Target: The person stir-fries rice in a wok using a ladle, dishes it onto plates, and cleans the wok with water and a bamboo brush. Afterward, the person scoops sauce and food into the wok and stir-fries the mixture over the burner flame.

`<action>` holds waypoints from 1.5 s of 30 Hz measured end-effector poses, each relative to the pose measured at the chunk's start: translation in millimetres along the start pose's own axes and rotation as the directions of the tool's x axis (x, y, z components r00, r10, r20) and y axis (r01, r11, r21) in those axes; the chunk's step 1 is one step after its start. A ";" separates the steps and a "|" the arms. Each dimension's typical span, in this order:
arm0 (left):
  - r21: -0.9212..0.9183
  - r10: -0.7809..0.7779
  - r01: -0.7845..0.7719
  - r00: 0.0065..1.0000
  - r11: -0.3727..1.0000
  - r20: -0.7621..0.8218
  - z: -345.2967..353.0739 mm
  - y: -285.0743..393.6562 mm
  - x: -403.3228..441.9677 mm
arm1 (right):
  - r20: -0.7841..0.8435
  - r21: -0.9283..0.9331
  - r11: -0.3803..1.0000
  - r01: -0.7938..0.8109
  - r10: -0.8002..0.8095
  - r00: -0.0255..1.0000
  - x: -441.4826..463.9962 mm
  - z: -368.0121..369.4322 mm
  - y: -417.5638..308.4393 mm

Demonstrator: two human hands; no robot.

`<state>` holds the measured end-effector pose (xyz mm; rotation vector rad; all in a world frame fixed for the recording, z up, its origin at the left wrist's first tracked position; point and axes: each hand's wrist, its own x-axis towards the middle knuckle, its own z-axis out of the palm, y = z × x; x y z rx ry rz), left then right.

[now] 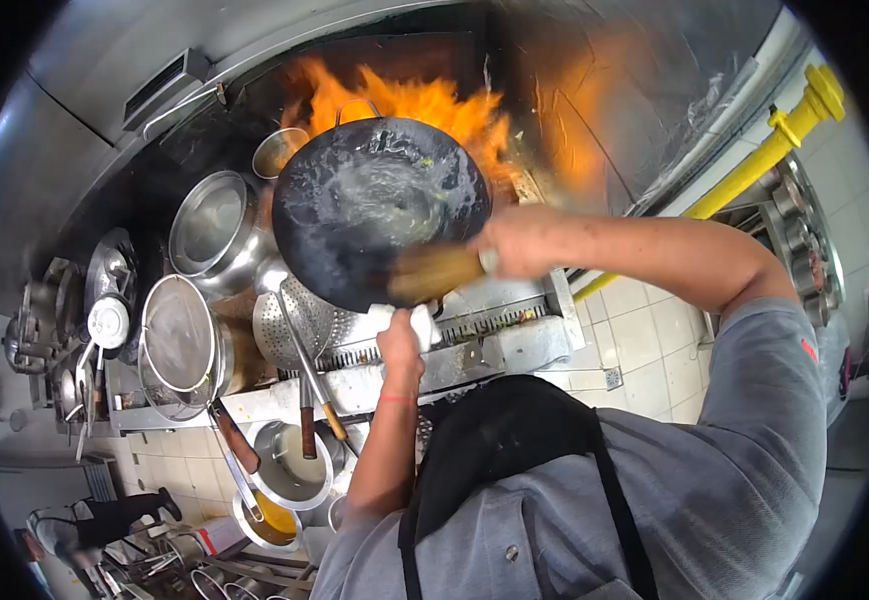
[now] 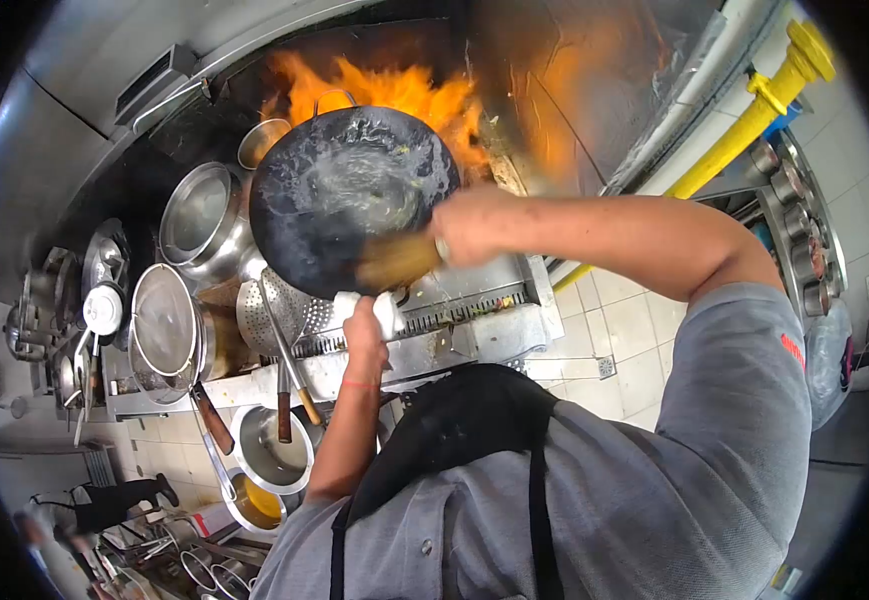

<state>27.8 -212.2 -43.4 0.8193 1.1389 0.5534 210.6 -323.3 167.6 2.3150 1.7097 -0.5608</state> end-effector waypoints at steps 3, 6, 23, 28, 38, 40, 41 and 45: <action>0.055 0.068 -0.064 0.995 0.996 -0.076 -26.5 11.8 -16.6 | 0.063 0.003 0.991 -0.137 0.136 0.989 -1.5 6.2 40.5; 0.182 0.197 -0.178 0.976 0.967 -0.091 -39.8 35.6 -31.1 | -0.142 0.084 0.892 -0.445 0.453 0.880 31.0 -17.2 102.2; 0.536 0.314 -0.289 0.948 0.793 0.047 -58.2 121.3 -65.6 | -0.343 0.740 0.671 -0.047 0.437 0.831 83.1 64.5 164.9; 0.508 0.285 -0.270 0.957 0.818 0.050 -47.7 120.3 -60.9 | -0.208 0.812 0.570 -0.126 0.484 0.850 78.9 64.2 165.4; 0.742 0.538 -0.590 0.757 0.318 0.371 -20.4 182.3 -123.8 | -0.584 0.781 0.228 0.581 -0.061 0.809 33.8 158.2 -68.3; 0.721 0.516 -0.558 0.794 0.411 0.320 -47.0 175.3 -111.9 | -0.311 0.647 0.692 0.320 -0.143 0.939 27.8 205.2 9.0; 0.700 0.479 -0.509 0.836 0.501 0.266 -61.8 163.5 -102.5 | -0.061 0.435 0.895 0.102 -0.083 0.995 53.8 186.5 65.7; 0.350 0.204 -0.172 0.977 0.921 -0.056 -77.3 101.7 -42.8 | -0.793 0.558 0.779 0.285 0.399 0.460 94.9 28.6 122.7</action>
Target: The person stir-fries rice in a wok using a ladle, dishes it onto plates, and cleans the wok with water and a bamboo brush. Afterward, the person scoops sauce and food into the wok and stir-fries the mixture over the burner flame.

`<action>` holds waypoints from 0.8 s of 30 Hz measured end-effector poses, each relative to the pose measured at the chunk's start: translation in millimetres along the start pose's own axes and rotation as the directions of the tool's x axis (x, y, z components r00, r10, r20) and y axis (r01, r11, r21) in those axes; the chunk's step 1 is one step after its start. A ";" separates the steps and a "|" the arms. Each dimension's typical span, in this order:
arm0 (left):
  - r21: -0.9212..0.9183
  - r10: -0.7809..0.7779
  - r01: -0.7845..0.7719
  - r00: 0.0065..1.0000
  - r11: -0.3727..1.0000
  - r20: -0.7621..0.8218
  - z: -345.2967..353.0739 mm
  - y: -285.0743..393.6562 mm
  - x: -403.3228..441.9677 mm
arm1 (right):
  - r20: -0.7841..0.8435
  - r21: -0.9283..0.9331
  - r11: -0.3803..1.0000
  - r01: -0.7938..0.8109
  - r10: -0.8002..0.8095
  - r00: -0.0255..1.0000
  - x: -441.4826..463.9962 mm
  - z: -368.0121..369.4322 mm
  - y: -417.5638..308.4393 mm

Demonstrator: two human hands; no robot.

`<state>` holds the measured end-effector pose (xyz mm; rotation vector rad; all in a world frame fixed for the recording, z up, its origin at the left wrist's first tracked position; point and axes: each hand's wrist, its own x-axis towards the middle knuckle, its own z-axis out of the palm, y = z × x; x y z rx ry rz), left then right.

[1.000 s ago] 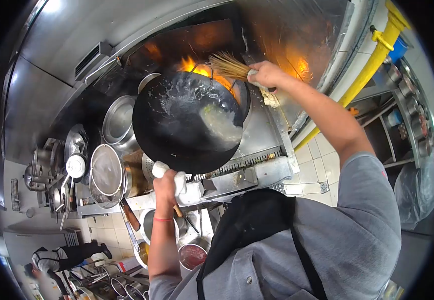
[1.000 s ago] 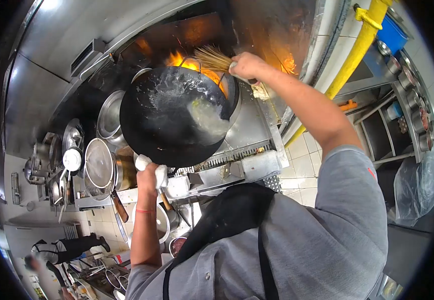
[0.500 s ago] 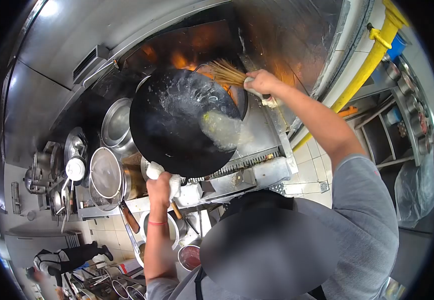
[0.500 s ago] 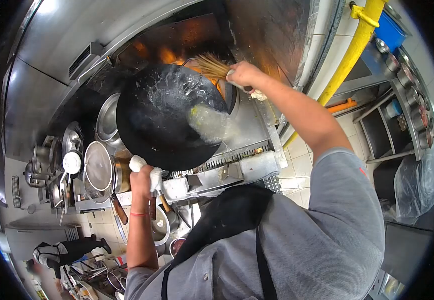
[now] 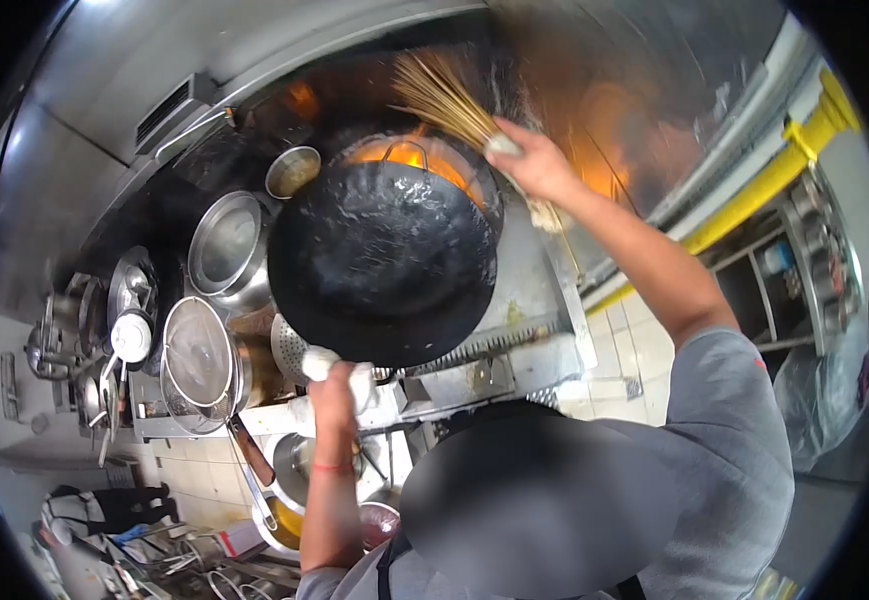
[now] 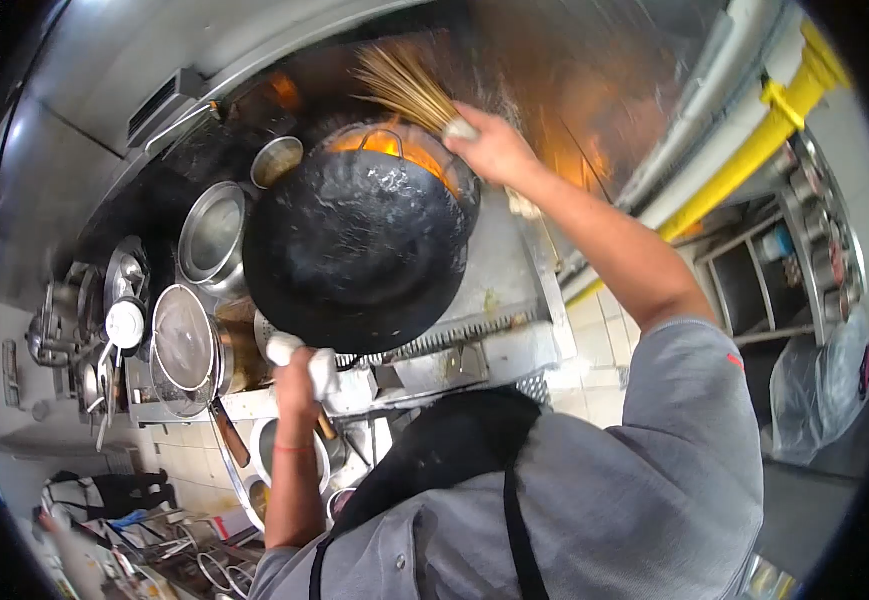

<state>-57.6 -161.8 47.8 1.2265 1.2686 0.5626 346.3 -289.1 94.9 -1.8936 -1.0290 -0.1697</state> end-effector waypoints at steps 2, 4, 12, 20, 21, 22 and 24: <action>-0.190 -0.121 0.130 0.991 0.973 0.058 23.6 -29.9 23.4 | 0.075 0.095 0.995 0.040 -0.047 0.996 53.4 -0.4 -45.6; -0.332 -0.139 0.157 0.987 0.930 0.076 55.2 -47.6 33.3 | 0.058 0.035 0.999 0.017 -0.019 0.998 85.7 14.0 -60.7; -0.488 -0.222 0.311 0.947 0.816 0.231 106.6 -59.5 48.0 | 0.302 -0.421 0.736 -0.531 0.665 0.682 -7.3 211.0 56.4; -0.392 -0.240 0.350 0.923 0.851 0.302 101.2 -65.0 57.2 | 0.767 -0.497 0.834 0.239 0.294 0.570 29.5 54.9 34.1; -0.394 -0.259 0.382 0.908 0.836 0.329 101.3 -60.5 51.6 | 0.381 -0.697 0.714 -0.068 0.450 0.808 45.8 53.6 13.5; -0.407 -0.272 0.409 0.895 0.817 0.353 105.9 -55.6 50.3 | 0.071 -0.508 0.827 -0.240 0.318 0.945 47.0 78.6 16.6; -0.435 -0.270 0.407 0.900 0.803 0.343 111.5 -63.0 53.6 | 0.026 -0.370 0.853 -0.368 0.405 0.914 17.9 143.2 28.9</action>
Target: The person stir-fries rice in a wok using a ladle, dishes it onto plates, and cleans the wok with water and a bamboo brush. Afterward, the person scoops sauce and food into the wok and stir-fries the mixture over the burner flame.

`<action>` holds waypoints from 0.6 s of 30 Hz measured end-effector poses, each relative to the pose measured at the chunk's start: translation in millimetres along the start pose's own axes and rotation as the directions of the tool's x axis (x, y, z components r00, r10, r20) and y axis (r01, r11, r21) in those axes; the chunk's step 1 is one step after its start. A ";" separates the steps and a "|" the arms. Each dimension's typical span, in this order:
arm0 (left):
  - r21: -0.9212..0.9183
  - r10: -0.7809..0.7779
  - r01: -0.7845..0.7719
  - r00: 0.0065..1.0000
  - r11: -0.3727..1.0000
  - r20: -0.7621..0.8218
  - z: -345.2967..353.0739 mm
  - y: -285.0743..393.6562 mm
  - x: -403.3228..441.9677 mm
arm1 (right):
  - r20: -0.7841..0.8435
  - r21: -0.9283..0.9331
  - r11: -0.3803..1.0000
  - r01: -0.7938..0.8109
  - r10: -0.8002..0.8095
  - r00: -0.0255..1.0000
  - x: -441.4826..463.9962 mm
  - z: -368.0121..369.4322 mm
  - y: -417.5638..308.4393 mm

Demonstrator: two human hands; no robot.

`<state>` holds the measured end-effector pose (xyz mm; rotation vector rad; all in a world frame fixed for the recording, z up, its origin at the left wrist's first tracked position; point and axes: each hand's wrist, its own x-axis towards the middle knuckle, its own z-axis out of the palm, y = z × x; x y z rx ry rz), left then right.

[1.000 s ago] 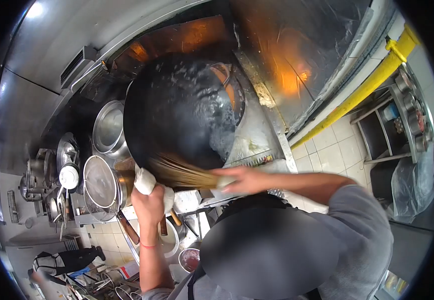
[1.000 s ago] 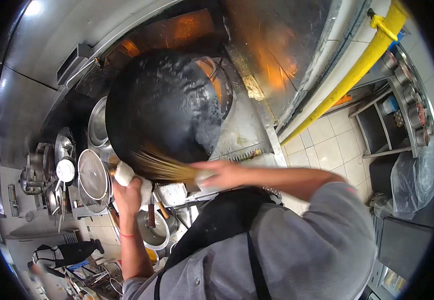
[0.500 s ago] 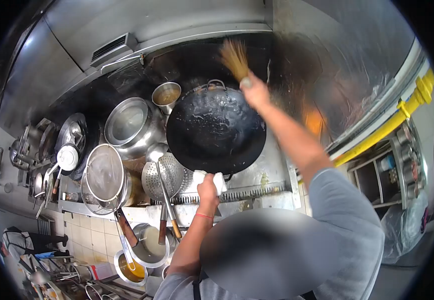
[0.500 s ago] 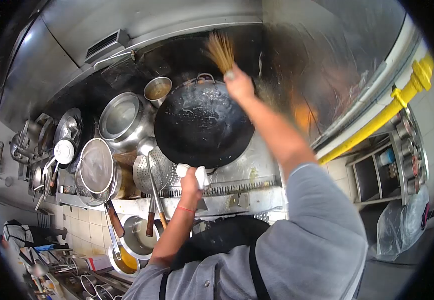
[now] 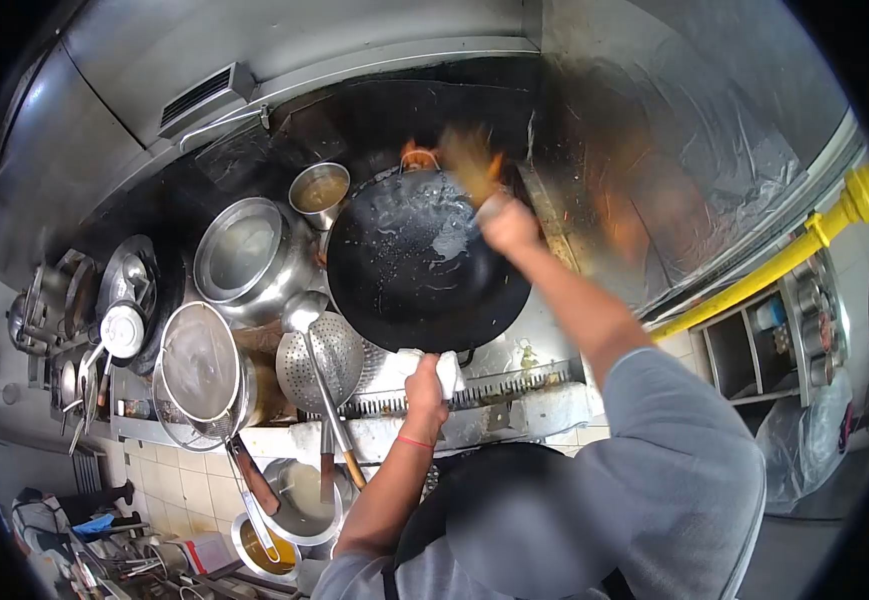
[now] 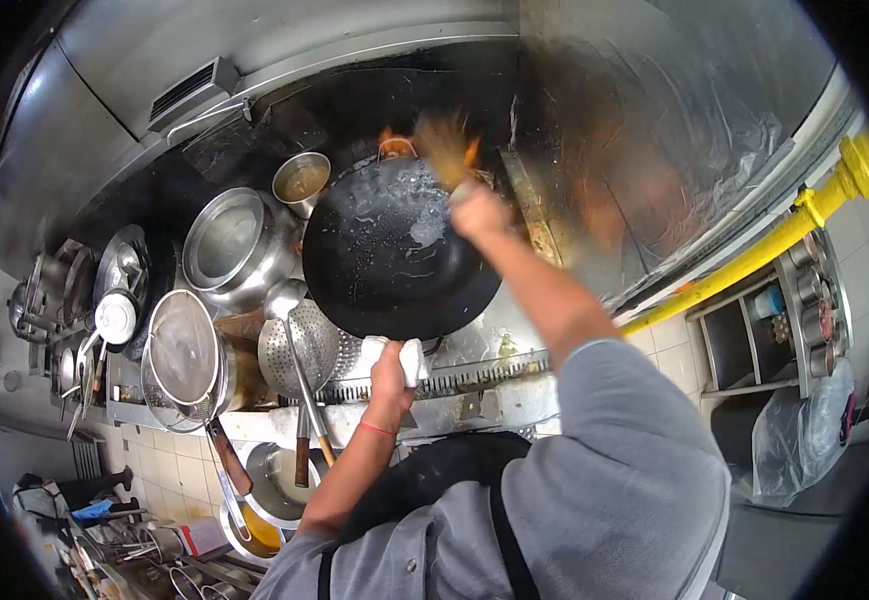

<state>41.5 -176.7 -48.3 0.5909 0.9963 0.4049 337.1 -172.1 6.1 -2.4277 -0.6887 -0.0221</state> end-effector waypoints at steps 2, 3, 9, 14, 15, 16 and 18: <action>0.032 -0.026 0.026 1.000 0.999 0.008 -1.6 -2.8 3.9 | 0.713 0.017 1.000 0.017 -0.024 0.701 -49.6 23.2 -27.5; 0.042 -0.025 0.025 1.000 0.999 0.011 0.9 -0.1 1.3 | 0.709 0.022 1.000 0.010 -0.022 0.705 -53.0 12.6 -29.5; 0.060 -0.024 0.028 0.998 0.998 -0.055 2.1 0.5 -2.3 | 0.255 -0.311 0.935 0.173 -0.093 0.962 11.8 -44.3 4.7; 0.080 -0.029 0.035 0.996 0.996 -0.081 10.8 4.9 -12.4 | 0.470 0.387 0.877 -0.286 0.079 0.879 -16.8 64.6 -55.7; 0.076 -0.035 0.040 0.997 0.996 -0.065 15.4 5.5 -16.3 | 0.471 0.386 0.877 -0.285 0.078 0.879 -40.8 73.7 -64.1; 0.075 -0.039 0.043 0.998 0.996 -0.048 17.5 7.8 -17.1 | 0.607 0.481 0.839 -0.253 -0.111 0.787 -68.8 82.9 -72.5; 0.082 0.010 -0.005 0.998 0.997 -0.056 17.5 3.2 -11.9 | 0.610 0.585 0.810 0.033 -0.467 0.640 -91.0 70.3 -65.5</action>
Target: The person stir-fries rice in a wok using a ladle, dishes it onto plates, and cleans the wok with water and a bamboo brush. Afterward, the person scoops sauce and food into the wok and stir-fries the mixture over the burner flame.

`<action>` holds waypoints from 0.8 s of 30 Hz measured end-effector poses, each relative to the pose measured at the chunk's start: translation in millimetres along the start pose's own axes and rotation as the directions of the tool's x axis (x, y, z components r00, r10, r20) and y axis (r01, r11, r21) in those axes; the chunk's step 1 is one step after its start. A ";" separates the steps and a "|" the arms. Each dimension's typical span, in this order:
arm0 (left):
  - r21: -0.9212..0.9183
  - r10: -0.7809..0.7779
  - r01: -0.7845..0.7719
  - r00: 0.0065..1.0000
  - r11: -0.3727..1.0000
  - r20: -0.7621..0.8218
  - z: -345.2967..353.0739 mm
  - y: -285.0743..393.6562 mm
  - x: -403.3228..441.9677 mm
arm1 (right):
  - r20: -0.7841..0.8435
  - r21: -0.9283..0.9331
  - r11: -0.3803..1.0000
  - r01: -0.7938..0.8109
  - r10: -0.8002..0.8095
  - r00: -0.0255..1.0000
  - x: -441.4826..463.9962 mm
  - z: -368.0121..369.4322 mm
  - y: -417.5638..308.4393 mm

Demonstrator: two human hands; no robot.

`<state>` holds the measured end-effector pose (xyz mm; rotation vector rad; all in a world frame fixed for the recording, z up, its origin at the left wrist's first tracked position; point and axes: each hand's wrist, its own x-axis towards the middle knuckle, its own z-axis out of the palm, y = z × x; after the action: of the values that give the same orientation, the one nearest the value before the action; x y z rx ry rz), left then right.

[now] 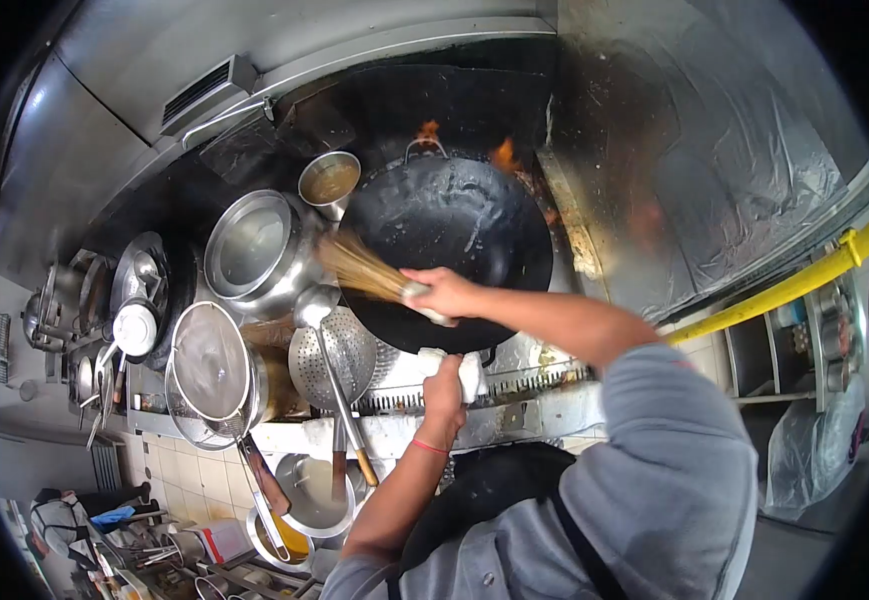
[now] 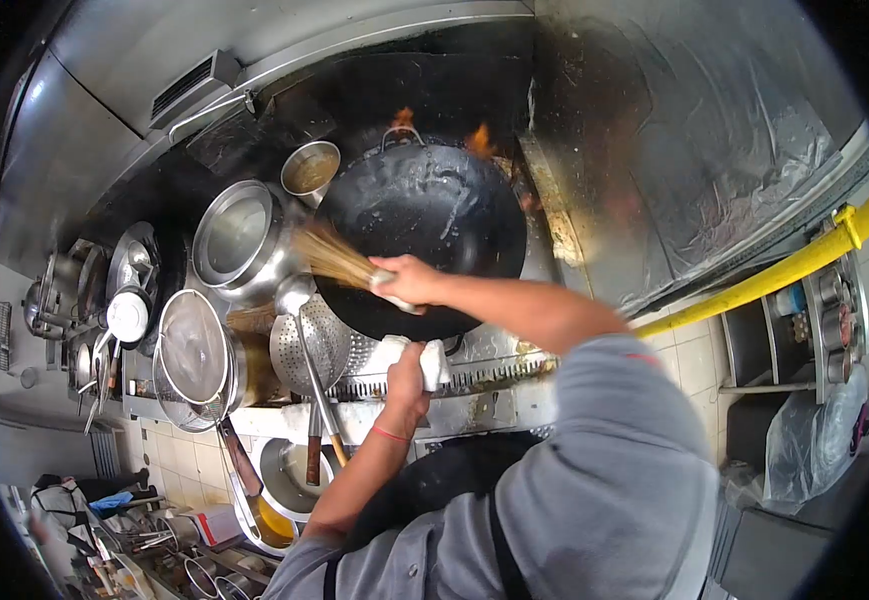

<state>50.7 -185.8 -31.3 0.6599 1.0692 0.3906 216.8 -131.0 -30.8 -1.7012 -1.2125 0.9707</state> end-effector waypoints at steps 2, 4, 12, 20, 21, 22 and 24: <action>0.008 0.021 -0.021 1.000 1.000 0.002 -6.6 -7.5 6.1 | 0.380 -0.399 0.902 0.163 0.001 0.925 -57.1 -68.3 -8.2; 0.009 -0.024 0.024 1.000 1.000 0.014 -12.8 -9.7 14.4 | 0.441 -0.730 0.681 0.061 0.400 0.803 -105.6 -158.8 -38.2; -0.031 -0.004 0.008 0.989 0.999 0.148 -19.2 -5.7 11.5 | -0.720 -0.344 0.692 -0.634 0.239 0.651 -29.1 -148.2 -7.4; 0.701 0.309 -0.246 0.950 0.669 0.040 -160.8 -5.2 -7.6 | -0.105 -0.867 0.405 -0.289 0.419 0.902 -80.8 -165.9 -16.9; 0.828 0.375 -0.230 0.927 0.511 0.026 -174.2 -12.3 -9.8 | -0.427 -0.723 0.501 -0.476 0.219 0.877 -70.2 -173.5 -15.4; 0.923 0.441 -0.190 0.897 0.336 0.024 -181.6 -17.0 -9.2 | -0.712 -0.523 0.632 -0.573 0.047 0.701 -59.5 -175.6 -12.3; 0.944 0.511 -0.115 0.857 0.310 -0.064 -161.8 -19.8 -28.2 | -0.839 -0.290 0.778 -0.557 0.073 0.539 -28.1 -148.6 -8.7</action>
<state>-107.4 -167.9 -76.9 1.9495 1.4997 0.2102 342.5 -182.8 36.2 -2.4889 -0.5304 -0.0850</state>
